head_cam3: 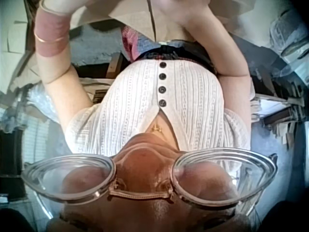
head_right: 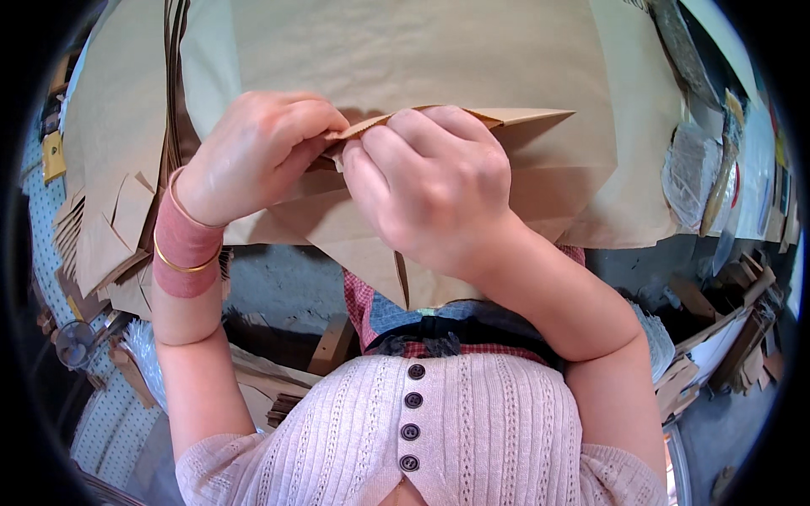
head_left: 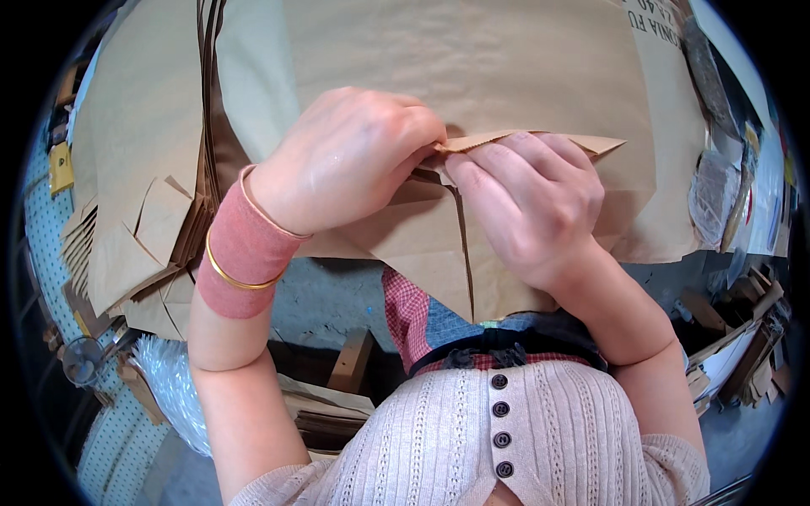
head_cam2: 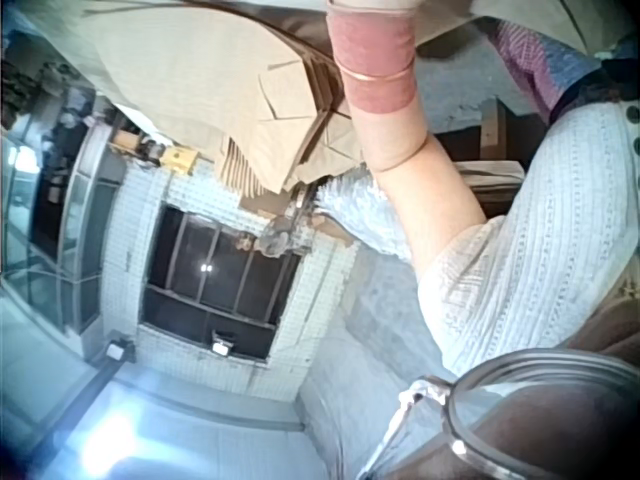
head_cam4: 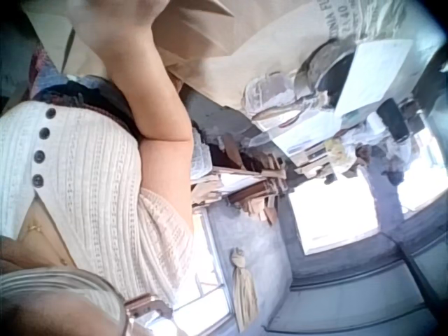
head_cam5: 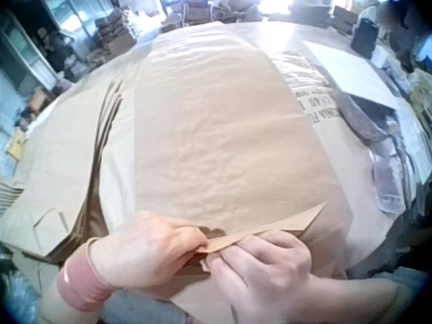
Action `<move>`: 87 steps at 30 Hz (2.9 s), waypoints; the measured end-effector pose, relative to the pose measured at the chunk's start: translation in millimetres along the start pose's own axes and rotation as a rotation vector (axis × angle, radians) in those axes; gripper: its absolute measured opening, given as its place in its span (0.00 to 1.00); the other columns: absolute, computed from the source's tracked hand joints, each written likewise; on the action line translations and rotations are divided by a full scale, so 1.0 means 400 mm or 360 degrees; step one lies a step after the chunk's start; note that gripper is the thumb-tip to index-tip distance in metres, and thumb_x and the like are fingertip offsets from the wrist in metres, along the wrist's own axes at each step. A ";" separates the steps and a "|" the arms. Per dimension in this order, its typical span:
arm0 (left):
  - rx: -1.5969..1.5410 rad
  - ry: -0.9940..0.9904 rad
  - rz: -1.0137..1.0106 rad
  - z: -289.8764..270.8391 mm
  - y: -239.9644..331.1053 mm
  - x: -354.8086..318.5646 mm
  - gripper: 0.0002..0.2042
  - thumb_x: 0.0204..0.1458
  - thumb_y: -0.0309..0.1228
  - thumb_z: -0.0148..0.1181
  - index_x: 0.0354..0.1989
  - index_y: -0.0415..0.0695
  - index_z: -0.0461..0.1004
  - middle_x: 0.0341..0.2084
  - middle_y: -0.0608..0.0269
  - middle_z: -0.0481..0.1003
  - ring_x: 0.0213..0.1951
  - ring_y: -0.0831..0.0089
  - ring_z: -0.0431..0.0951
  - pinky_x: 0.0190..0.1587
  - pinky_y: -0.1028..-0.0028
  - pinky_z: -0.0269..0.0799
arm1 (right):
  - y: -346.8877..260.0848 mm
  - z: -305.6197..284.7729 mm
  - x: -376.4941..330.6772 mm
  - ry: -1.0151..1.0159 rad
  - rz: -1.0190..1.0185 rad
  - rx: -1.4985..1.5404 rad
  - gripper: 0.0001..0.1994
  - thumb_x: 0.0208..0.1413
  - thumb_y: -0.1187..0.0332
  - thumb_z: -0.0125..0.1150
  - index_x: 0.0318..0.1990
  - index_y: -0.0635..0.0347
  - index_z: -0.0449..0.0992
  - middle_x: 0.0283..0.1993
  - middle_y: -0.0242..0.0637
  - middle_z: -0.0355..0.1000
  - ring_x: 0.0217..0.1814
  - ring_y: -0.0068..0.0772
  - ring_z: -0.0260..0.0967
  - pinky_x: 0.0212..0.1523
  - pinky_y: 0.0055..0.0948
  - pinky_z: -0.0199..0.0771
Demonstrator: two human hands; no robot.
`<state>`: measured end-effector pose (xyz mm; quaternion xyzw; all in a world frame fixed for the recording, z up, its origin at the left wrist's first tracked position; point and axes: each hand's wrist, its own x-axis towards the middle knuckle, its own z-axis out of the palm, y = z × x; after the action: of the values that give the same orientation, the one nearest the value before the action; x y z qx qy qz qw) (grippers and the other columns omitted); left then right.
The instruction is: The person assembles brown paper envelopes by hand. They apply glue to the flaps using a brush, fold the paper to form the envelope shape, and press the seams to secure them. The process is repeated for multiple envelopes.
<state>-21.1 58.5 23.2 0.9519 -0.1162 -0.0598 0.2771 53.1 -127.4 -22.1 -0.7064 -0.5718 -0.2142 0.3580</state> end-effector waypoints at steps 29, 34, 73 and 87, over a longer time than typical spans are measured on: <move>-0.0052 0.0014 -0.0068 -0.009 0.009 -0.006 0.04 0.49 0.21 0.59 0.34 0.37 0.76 0.26 0.54 0.76 0.29 0.54 0.76 0.32 0.65 0.73 | 0.003 -0.062 0.033 -0.0572 0.0390 0.0224 0.11 0.44 0.73 0.59 0.38 0.59 0.76 0.33 0.31 0.75 0.37 0.37 0.72 0.39 0.35 0.68; -0.0199 0.0043 -0.0150 -0.009 0.015 -0.004 0.05 0.50 0.21 0.60 0.35 0.37 0.76 0.26 0.53 0.76 0.29 0.54 0.76 0.32 0.65 0.72 | 0.004 -0.068 0.037 -0.0557 0.0452 0.0290 0.10 0.45 0.75 0.58 0.38 0.59 0.75 0.32 0.33 0.75 0.35 0.39 0.73 0.38 0.37 0.69; 0.0110 -0.0219 -0.0055 -0.008 -0.009 0.030 0.03 0.46 0.23 0.59 0.24 0.37 0.73 0.23 0.52 0.74 0.28 0.50 0.74 0.30 0.61 0.70 | -0.028 -0.018 0.002 -0.0318 0.0071 -0.0034 0.03 0.32 0.72 0.61 0.19 0.57 0.73 0.22 0.28 0.60 0.28 0.27 0.66 0.27 0.27 0.67; 0.0165 -0.0225 -0.0063 0.000 0.004 0.039 0.01 0.42 0.22 0.59 0.24 0.39 0.74 0.23 0.50 0.74 0.29 0.49 0.75 0.31 0.60 0.71 | -0.030 -0.034 0.021 -0.0543 0.0308 0.0080 0.05 0.39 0.72 0.59 0.25 0.55 0.69 0.22 0.29 0.63 0.26 0.29 0.67 0.32 0.31 0.66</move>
<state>-6.2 53.2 23.3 0.9605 -0.1197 -0.1262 0.2173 45.2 -131.3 -4.1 -0.7751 -0.5587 -0.0415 0.2922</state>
